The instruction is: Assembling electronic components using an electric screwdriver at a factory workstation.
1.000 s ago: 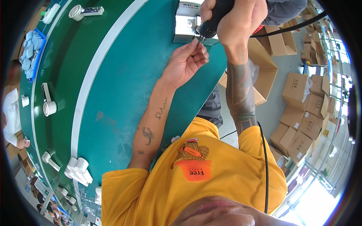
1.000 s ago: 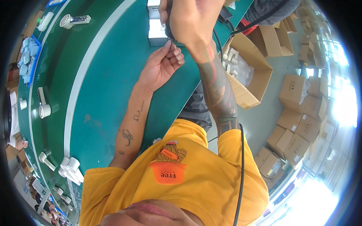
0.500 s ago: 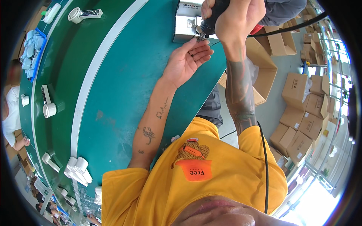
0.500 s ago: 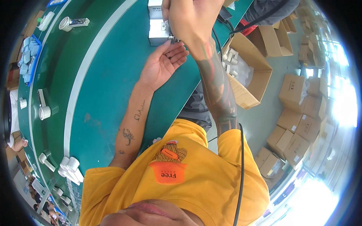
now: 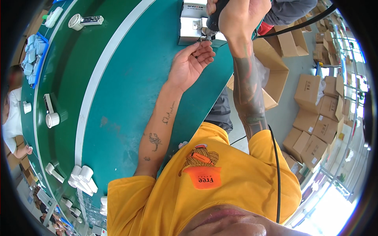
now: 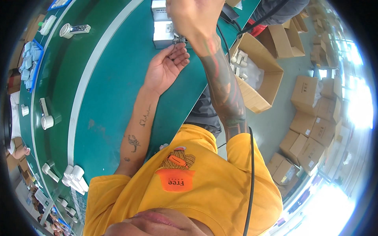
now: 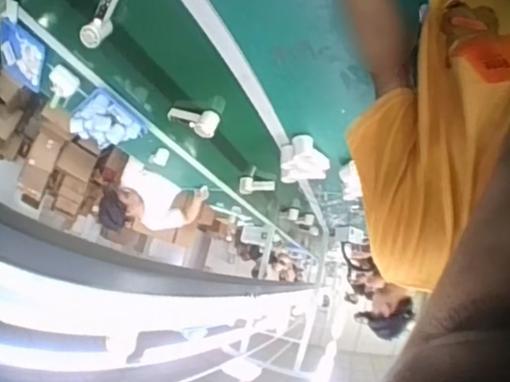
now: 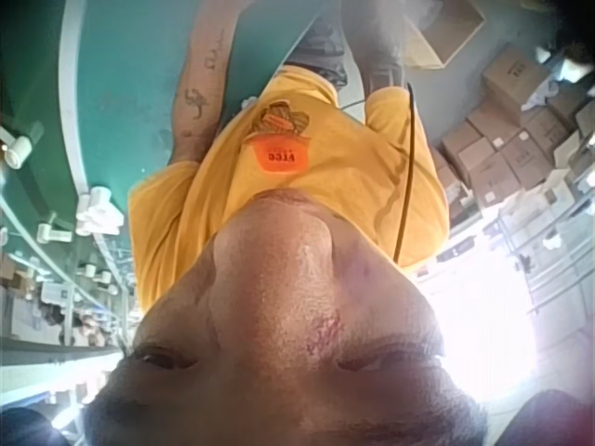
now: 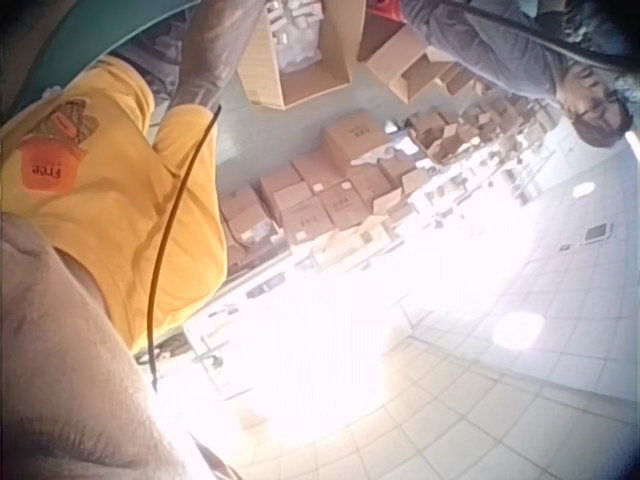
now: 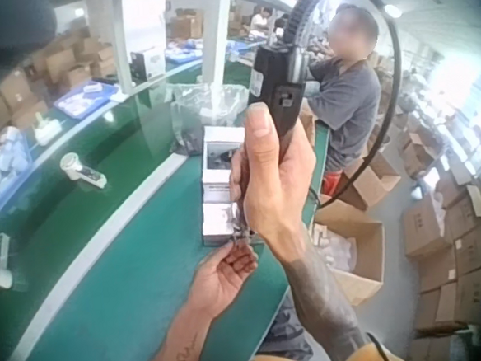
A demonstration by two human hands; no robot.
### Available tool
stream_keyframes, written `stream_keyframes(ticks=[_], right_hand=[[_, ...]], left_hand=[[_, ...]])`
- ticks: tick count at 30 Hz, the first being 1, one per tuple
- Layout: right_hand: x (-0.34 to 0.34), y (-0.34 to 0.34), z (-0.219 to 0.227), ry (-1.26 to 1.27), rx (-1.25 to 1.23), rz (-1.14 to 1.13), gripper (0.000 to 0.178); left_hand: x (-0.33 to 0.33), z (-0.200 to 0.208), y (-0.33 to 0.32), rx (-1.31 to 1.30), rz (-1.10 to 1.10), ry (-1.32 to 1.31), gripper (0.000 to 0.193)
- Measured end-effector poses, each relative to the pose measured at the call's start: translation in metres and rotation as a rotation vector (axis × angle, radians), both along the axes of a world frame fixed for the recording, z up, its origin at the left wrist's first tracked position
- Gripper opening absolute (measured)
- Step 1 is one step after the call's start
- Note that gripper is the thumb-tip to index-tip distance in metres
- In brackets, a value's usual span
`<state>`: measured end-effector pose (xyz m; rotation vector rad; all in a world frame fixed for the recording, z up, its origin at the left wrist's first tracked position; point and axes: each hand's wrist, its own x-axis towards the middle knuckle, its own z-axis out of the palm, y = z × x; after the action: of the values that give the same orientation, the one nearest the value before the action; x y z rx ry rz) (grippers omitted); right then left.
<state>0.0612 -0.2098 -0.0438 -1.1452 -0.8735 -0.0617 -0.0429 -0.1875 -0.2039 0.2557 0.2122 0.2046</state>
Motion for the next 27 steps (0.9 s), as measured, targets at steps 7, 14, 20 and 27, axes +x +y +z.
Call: stream_keyframes(ticks=[7,14,20,27], right_hand=[[-0.03,-0.021,0.004,0.276,0.006,0.035,0.052],[0.012,-0.081,-0.006,0.449,0.477,0.103,0.084],[0.039,-0.138,-0.034,0.599,0.742,0.103,0.066],[0.013,-0.153,-0.078,0.894,0.542,-0.11,0.065]], left_hand=[[-0.006,0.007,0.002,0.103,-0.092,-0.143,0.03],[-0.015,0.087,-0.002,0.419,-0.045,0.221,0.03],[0.035,0.122,0.053,0.408,0.06,0.033,0.024],[0.098,0.151,0.12,0.881,0.027,-0.42,0.078]])
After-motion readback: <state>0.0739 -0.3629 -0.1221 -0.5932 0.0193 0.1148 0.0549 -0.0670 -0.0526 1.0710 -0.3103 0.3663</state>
